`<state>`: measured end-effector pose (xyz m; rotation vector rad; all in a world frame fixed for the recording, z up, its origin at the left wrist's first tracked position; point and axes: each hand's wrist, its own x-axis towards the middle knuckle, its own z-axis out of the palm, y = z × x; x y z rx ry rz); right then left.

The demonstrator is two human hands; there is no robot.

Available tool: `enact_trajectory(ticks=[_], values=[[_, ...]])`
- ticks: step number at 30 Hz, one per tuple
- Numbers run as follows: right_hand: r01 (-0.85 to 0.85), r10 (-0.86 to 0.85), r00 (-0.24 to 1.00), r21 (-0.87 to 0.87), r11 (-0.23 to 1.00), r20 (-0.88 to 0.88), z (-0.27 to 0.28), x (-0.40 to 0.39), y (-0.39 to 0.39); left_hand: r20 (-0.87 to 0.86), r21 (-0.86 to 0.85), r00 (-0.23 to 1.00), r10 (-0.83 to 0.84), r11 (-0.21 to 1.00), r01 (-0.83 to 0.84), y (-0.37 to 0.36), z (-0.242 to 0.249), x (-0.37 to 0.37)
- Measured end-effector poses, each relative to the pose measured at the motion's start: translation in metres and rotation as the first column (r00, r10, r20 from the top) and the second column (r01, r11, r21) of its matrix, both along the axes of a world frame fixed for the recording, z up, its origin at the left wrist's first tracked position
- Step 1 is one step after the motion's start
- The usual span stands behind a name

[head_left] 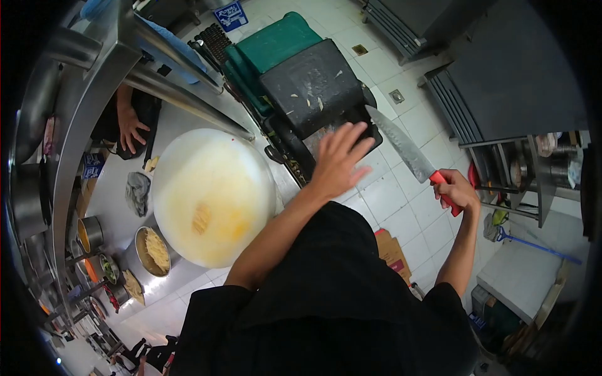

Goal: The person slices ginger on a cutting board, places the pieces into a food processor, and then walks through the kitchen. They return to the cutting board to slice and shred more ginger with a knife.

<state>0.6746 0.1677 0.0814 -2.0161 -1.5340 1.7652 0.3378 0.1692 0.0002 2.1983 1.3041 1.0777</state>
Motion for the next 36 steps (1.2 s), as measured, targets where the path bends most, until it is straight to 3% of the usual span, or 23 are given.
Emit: enact_trajectory(ticks=[4, 8, 16, 24, 26, 28, 29, 31, 36], values=[[-0.083, 0.083, 0.996, -0.011, 0.996, 0.036, 0.011, -0.024, 0.011, -0.297, 0.036, 0.913, -0.281, 0.952, 0.304, -0.026, 0.019, 0.041], [-0.184, 0.185, 0.983, -0.033, 0.982, 0.016, 0.025, -0.039, 0.015, -0.273, -0.01, 0.893, -0.356, 0.93, 0.368, -0.039, 0.014, 0.071], [-0.232, 0.235, 0.969, -0.046, 0.972, 0.079, 0.05, -0.024, 0.006, -0.318, 0.055, 0.905, -0.283, 0.947, 0.315, -0.023, -0.006, 0.052], [-0.182, 0.189, 0.972, -0.061, 0.981, 0.139, 0.052, 0.002, -0.001, -0.288, -0.016, 0.945, -0.154, 0.988, 0.156, -0.002, -0.038, 0.018], [-0.166, 0.172, 0.973, -0.053, 0.985, 0.156, 0.052, 0.002, -0.003, -0.236, -0.087, 0.971, -0.035, 0.996, 0.015, 0.001, -0.047, 0.013], [-0.206, 0.136, 0.884, 0.11, 0.972, 0.446, 0.063, -0.01, -0.009, -0.242, -0.096, 0.969, 0.059, 0.992, -0.085, 0.001, -0.047, 0.005], [-0.206, 0.137, 0.884, 0.111, 0.972, 0.447, 0.056, -0.005, -0.013, -0.26, -0.143, 0.962, 0.077, 0.983, -0.117, 0.002, -0.048, -0.001], [-0.374, 0.071, 0.842, 0.483, 0.792, 0.535, 0.036, 0.006, -0.023, -0.265, -0.147, 0.958, 0.111, 0.977, -0.154, 0.002, -0.046, -0.009], [-0.411, 0.017, 0.777, 0.486, 0.771, 0.63, 0.043, -0.015, -0.031, -0.212, -0.08, 0.976, 0.051, 0.994, -0.069, -0.007, -0.02, 0.006]])
